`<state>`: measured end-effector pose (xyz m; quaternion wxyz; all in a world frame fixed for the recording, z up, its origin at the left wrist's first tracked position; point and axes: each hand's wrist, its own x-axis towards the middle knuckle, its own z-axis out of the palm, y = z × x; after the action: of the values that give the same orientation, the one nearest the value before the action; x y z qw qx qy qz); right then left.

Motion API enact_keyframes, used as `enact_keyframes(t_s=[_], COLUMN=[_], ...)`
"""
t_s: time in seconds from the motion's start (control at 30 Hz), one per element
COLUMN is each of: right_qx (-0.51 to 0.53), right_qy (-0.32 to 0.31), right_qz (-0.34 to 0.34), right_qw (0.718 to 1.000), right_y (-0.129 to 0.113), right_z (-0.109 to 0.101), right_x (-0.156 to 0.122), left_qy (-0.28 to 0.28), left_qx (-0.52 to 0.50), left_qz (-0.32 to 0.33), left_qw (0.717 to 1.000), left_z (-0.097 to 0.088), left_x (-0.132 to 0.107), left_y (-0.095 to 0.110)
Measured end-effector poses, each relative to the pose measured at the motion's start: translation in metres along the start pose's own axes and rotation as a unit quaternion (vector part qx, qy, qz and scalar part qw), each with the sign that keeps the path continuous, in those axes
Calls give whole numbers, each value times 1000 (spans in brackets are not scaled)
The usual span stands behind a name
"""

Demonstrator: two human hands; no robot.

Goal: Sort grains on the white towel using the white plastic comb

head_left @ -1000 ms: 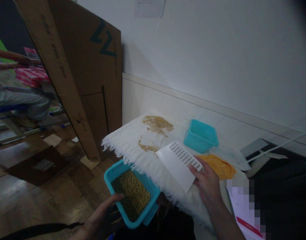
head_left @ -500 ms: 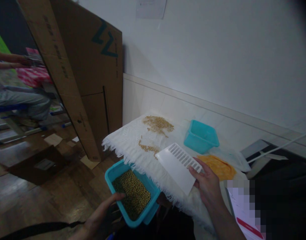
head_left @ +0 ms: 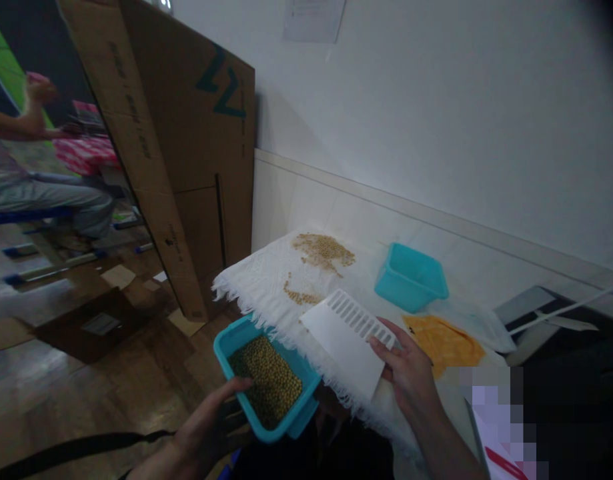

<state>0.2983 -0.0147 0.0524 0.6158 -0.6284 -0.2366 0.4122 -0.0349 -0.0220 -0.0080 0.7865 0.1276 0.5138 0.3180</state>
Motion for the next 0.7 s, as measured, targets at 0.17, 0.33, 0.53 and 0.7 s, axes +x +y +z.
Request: enact_keyframes(t_s=[0.17,0.33,0.53,0.7], right_qx=[-27,-10,24,14], right_qy=[-69,-59,114,101], right_qz=[20,1,-106,-75], right_qw=[997,998,988,992], right_y=[8,-1,-11,-1], right_z=[6,5,-20,-24], right_x=[-10,-8,26,34], left_qy=[-23,-11,-7,-5], left_qx=[-19,-9,26,31], left_qz=[-12,-2,-3,-16], left_qw=[999,1000,1000,999], left_z=[-5,-7,-15,-23], left_x=[3,3,11,17], left_y=[1,3,0,-3])
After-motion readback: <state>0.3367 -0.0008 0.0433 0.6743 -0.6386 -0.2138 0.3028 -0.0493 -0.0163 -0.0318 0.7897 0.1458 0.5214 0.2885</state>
